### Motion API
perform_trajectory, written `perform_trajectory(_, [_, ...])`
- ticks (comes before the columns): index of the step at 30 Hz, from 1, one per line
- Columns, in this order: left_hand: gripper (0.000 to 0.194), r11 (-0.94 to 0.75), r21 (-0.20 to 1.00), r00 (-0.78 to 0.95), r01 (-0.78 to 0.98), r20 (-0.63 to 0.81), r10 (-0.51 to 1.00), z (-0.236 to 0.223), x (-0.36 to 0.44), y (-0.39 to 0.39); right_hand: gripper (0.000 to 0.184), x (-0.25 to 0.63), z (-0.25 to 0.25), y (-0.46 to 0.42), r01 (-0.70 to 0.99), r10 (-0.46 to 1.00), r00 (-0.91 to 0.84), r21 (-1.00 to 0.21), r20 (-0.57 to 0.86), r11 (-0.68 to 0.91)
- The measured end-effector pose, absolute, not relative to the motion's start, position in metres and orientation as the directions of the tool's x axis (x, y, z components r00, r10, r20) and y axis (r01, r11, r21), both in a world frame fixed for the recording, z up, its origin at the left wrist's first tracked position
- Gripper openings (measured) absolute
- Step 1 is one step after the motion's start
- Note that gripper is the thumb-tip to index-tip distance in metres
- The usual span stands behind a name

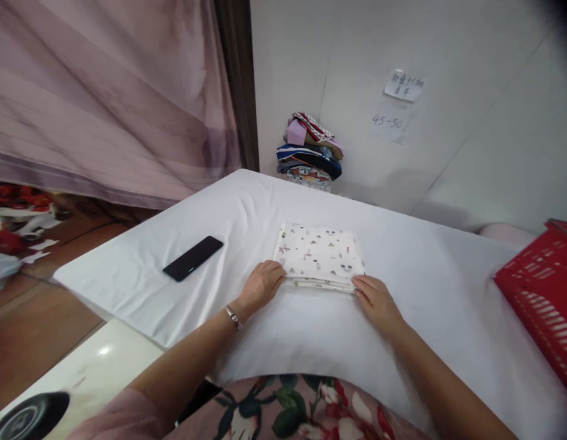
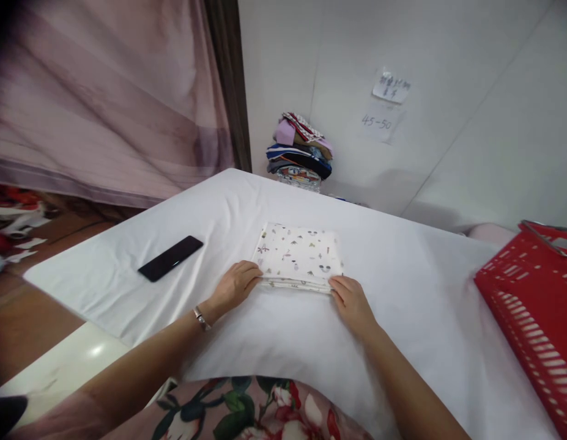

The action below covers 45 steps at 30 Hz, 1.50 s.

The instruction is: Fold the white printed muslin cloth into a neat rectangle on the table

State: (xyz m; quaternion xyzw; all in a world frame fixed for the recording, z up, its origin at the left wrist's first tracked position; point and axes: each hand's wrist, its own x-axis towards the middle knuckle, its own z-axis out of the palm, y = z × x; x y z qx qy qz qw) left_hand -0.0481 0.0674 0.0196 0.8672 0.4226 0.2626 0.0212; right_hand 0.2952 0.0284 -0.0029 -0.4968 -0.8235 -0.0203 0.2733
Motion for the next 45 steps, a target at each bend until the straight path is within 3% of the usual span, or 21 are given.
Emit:
perform_trajectory(3, [0.019,-0.626,0.305,0.472,0.718,0.448,0.759,0.02,-0.045,0.065,0.028,0.291,0.002,0.029,0.827,0.799,-0.353,-0.237,0.488,0.51])
perform_trajectory(8, [0.032,-0.674,0.28,0.531,0.684,0.442,0.723,0.022,-0.03,0.067,0.029,0.271,0.012,0.032,0.792,0.772,-0.407,-0.233,0.488,0.564])
perform_trajectory(15, [0.025,-0.696,0.299,0.58,0.653,0.394,0.713,0.02,-0.016,0.079,0.025,0.258,0.016,0.044,0.782,0.798,-0.431,-0.266,0.422,0.563])
perform_trajectory(28, [0.024,-0.694,0.19,0.648,0.694,0.254,0.718,0.035,-0.006,0.089,0.021,0.25,0.02,0.058,0.793,0.809,-0.481,-0.226,0.339,0.566])
perform_trajectory(34, [0.026,-0.692,0.183,0.608,0.699,0.359,0.709,0.031,-0.004,0.086,0.022,0.253,0.014,0.056,0.791,0.769,-0.429,-0.215,0.474,0.573])
perform_trajectory(45, [0.026,-0.742,0.225,0.649,0.632,0.369,0.665,0.021,-0.012,0.084,0.029,0.26,0.015,0.052,0.767,0.76,-0.517,-0.182,0.393,0.615])
